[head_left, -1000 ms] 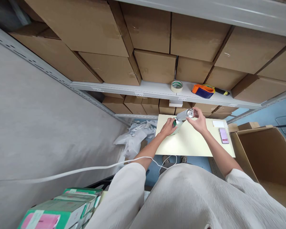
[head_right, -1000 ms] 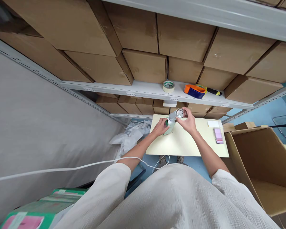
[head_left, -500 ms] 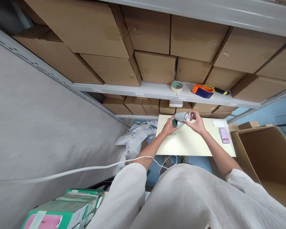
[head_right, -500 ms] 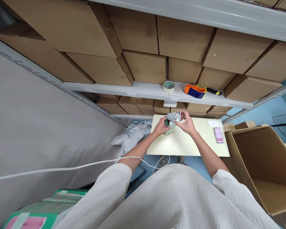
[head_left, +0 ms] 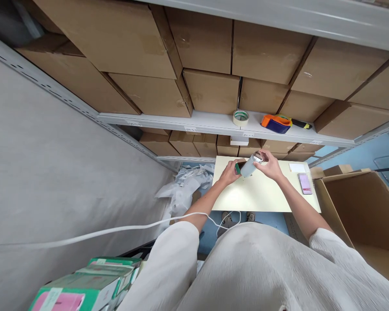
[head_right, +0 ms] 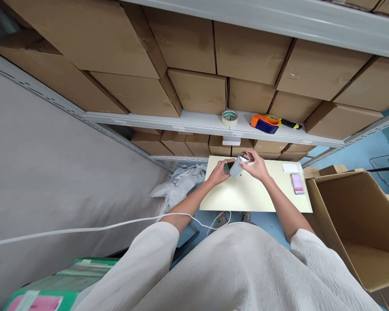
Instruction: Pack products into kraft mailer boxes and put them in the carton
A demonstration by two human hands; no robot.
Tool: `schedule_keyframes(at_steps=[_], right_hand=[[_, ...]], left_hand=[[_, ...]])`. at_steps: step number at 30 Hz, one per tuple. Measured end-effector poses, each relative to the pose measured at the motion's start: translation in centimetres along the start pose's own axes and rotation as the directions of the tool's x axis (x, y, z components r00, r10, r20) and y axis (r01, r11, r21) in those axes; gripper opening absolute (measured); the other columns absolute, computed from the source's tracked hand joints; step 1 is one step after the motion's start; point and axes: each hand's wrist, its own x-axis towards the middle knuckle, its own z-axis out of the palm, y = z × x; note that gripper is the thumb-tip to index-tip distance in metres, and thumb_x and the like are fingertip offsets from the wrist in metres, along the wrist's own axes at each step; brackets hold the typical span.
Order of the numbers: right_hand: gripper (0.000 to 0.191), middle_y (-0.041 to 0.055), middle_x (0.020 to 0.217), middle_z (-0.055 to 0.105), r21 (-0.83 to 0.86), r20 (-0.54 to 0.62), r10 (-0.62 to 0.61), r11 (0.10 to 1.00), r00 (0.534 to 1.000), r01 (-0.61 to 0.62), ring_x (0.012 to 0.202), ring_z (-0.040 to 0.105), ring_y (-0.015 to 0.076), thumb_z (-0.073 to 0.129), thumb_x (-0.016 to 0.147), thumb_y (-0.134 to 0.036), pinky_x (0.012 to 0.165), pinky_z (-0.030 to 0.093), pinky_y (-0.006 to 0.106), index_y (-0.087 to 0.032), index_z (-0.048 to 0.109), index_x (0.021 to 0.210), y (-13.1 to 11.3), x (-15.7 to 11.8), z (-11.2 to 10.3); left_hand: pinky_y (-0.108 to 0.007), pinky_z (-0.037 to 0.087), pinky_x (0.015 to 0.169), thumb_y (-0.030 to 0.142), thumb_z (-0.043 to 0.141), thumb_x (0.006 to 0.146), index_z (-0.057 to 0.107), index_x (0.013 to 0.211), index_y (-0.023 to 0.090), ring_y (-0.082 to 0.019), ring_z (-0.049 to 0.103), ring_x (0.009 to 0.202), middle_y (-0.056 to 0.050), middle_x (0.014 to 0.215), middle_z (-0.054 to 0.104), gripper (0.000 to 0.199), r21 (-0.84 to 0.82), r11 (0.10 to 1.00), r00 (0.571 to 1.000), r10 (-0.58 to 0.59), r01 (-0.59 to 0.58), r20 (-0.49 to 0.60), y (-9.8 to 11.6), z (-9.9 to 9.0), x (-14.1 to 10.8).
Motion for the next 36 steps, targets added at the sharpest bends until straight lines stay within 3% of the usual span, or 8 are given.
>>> schedule_keyframes(at_steps=[6, 12, 16, 20, 25, 29, 32, 36], right_hand=[[0.062, 0.0071, 0.109, 0.073, 0.011, -0.012, 0.069, 0.998, 0.998, -0.069, 0.099, 0.069, 0.0245, 0.078, 0.079, -0.056, 0.093, 0.060, 0.043, -0.021, 0.066, 0.128, 0.5, 0.0, 0.7], [0.063, 0.0056, 0.107, 0.072, 0.049, -0.026, 0.080, 0.996, 0.996, -0.079, 0.098, 0.068, 0.0233, 0.081, 0.077, -0.056, 0.094, 0.059, 0.042, -0.021, 0.063, 0.127, 1.3, -0.1, 1.7], [0.066, 0.0064, 0.111, 0.073, 0.027, 0.026, 0.092, 0.995, 0.995, -0.093, 0.100, 0.069, 0.0244, 0.080, 0.076, -0.055, 0.096, 0.058, 0.043, -0.022, 0.060, 0.130, 1.8, -0.6, 2.6], [0.062, 0.0073, 0.111, 0.074, -0.121, 0.069, 0.105, 0.988, 0.992, -0.096, 0.105, 0.068, 0.0288, 0.077, 0.077, -0.051, 0.103, 0.052, 0.049, -0.023, 0.060, 0.129, 1.3, -1.0, 3.1], [0.049, 0.0078, 0.103, 0.073, -0.389, 0.123, 0.111, 0.919, 0.986, -0.055, 0.133, 0.054, 0.0390, 0.074, 0.077, -0.046, 0.119, 0.031, 0.063, -0.027, 0.063, 0.120, 0.8, -1.2, 3.7], [0.032, 0.0076, 0.103, 0.073, -0.483, 0.119, 0.198, 0.868, 0.973, -0.117, 0.140, 0.047, 0.0408, 0.068, 0.077, -0.041, 0.121, 0.018, 0.070, -0.027, 0.060, 0.105, 1.2, -1.4, 4.6], [0.026, 0.0089, 0.108, 0.074, -0.532, 0.135, 0.278, 0.830, 0.951, -0.167, 0.138, 0.046, 0.0417, 0.067, 0.076, -0.036, 0.120, 0.015, 0.072, -0.027, 0.057, 0.099, 1.3, -1.5, 5.3], [0.032, 0.0158, 0.118, 0.074, -0.639, 0.152, 0.340, 0.750, 0.928, -0.170, 0.129, 0.050, 0.0424, 0.069, 0.075, -0.029, 0.117, 0.019, 0.066, -0.023, 0.059, 0.105, 1.1, -1.5, 6.3]], left_hand=[[-0.052, 0.061, 0.101, 0.029, 0.089, 0.080, 0.050, 0.155, 0.028, -0.036, 0.067, 0.123, -0.015, 0.139, 0.059, 0.085, 0.020, 0.997, 0.996, 0.071, -0.072, 0.052, -0.2, -0.3, -0.4], [-0.045, 0.059, 0.102, 0.018, 0.087, 0.077, 0.050, 0.155, 0.026, -0.032, 0.067, 0.124, -0.014, 0.142, 0.056, 0.087, 0.026, 0.999, 0.998, 0.033, -0.034, 0.060, 0.4, -0.3, -0.4], [-0.046, 0.060, 0.101, 0.022, 0.089, 0.076, 0.049, 0.156, 0.030, -0.033, 0.068, 0.124, -0.012, 0.142, 0.057, 0.089, 0.010, 0.999, 0.998, 0.037, -0.038, 0.048, 1.0, -0.1, -0.1], [-0.048, 0.060, 0.100, 0.022, 0.089, 0.076, 0.047, 0.158, 0.028, -0.034, 0.067, 0.123, -0.015, 0.144, 0.058, 0.093, 0.006, 0.999, 0.997, 0.039, -0.040, 0.063, 1.6, 0.2, -0.1], [-0.050, 0.060, 0.103, 0.023, 0.088, 0.076, 0.046, 0.158, 0.032, -0.033, 0.067, 0.124, -0.011, 0.141, 0.058, 0.093, -0.031, 0.998, 0.998, 0.049, -0.048, 0.043, 2.3, 0.7, 0.0], [-0.052, 0.058, 0.107, 0.021, 0.088, 0.073, 0.049, 0.157, 0.030, -0.036, 0.065, 0.128, -0.012, 0.139, 0.059, 0.093, -0.023, 0.999, 0.998, 0.047, -0.046, 0.046, 2.6, 1.1, 0.2], [-0.053, 0.058, 0.107, 0.021, 0.088, 0.074, 0.050, 0.156, 0.030, -0.037, 0.064, 0.129, -0.012, 0.138, 0.059, 0.091, -0.005, 0.999, 0.997, 0.044, -0.044, 0.065, 2.6, 1.5, 0.2], [-0.051, 0.060, 0.102, 0.023, 0.086, 0.077, 0.051, 0.154, 0.028, -0.035, 0.066, 0.124, -0.014, 0.138, 0.060, 0.085, 0.003, 0.999, 0.996, 0.044, -0.044, 0.082, 2.7, 1.9, -0.1]])
